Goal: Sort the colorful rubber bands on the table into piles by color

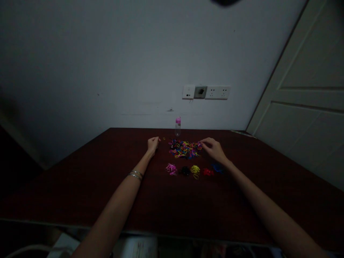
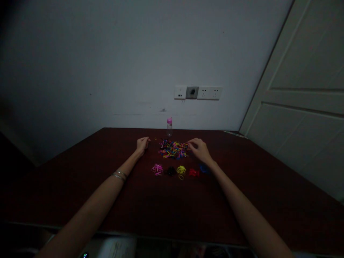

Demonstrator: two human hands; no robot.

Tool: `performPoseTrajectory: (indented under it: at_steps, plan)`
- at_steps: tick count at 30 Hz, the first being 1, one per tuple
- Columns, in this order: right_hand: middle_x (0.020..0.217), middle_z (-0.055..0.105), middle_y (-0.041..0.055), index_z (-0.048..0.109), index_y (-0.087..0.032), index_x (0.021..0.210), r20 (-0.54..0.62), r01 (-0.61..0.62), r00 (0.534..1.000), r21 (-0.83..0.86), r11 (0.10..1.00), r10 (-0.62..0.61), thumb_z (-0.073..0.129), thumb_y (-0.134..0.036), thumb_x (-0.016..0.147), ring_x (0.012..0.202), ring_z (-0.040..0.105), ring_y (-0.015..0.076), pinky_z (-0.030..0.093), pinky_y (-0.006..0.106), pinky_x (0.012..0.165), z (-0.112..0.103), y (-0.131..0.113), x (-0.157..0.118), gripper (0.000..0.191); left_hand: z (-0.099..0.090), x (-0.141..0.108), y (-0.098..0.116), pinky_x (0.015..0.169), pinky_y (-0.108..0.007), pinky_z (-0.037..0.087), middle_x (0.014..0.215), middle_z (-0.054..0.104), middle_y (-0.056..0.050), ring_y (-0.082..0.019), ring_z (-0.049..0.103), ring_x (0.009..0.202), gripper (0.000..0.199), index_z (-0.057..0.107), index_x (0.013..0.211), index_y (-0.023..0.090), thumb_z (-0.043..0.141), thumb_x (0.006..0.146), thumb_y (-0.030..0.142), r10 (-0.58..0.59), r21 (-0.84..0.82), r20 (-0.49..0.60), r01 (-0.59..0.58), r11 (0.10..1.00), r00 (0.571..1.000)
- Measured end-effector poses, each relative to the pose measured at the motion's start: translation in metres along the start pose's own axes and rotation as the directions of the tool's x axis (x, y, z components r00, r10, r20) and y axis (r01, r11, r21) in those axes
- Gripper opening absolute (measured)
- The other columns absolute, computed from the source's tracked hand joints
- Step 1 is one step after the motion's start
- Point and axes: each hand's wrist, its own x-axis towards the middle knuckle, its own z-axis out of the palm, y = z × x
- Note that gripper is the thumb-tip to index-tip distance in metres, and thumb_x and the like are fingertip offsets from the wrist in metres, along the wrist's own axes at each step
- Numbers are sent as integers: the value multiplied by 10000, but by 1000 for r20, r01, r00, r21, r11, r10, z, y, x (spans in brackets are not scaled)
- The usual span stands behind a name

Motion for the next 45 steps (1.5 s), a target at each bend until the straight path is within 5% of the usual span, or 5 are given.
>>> performPoseTrajectory:
  at_steps: [4, 9, 34, 41, 45]
  plan:
    - [865, 684, 98, 682, -136, 823, -80, -317, 942, 94, 944, 325, 517, -386, 735, 825, 606, 225, 447, 340, 774, -10, 53, -8, 312, 1, -1, 0, 388, -196, 166, 407, 300, 72, -47, 242, 351, 248, 518, 602, 142, 459, 696, 364, -4, -33, -43, 3, 999, 999]
    - [855, 698, 103, 695, -125, 793, -65, -494, 850, 243, 835, 522, 556, -418, 658, 811, 621, 243, 466, 351, 748, -2, 84, -19, 351, 3, 1, -5, 412, -196, 179, 377, 322, 67, -53, 266, 361, 272, 553, 593, 131, 473, 695, 370, 44, 68, 47, -47, 997, 998]
    - [888, 697, 91, 701, -145, 885, -46, -481, 872, 108, 870, 487, 513, -406, 693, 821, 625, 235, 462, 345, 758, 2, 87, -24, 375, 12, -5, -3, 541, -211, 315, 596, 587, -15, -114, 483, 562, 280, 671, 665, 126, 511, 696, 354, 287, 432, 248, -370, 822, 925]
    - [849, 697, 89, 704, -137, 865, -25, -480, 874, 119, 869, 486, 506, -395, 684, 756, 624, 225, 469, 334, 704, 1, 86, -25, 372, 14, -5, 23, 537, -207, 326, 577, 597, -8, -112, 489, 556, 146, 674, 625, 140, 596, 591, 259, 127, 424, 630, -476, 770, 766]
    - [840, 698, 80, 705, -151, 855, -34, -471, 878, 119, 874, 478, 505, -381, 681, 754, 623, 222, 468, 337, 712, 2, 86, -25, 351, 14, -2, 28, 506, -203, 318, 527, 573, 11, -102, 474, 505, 77, 656, 586, 144, 613, 526, 169, 43, 425, 694, -458, 781, 719]
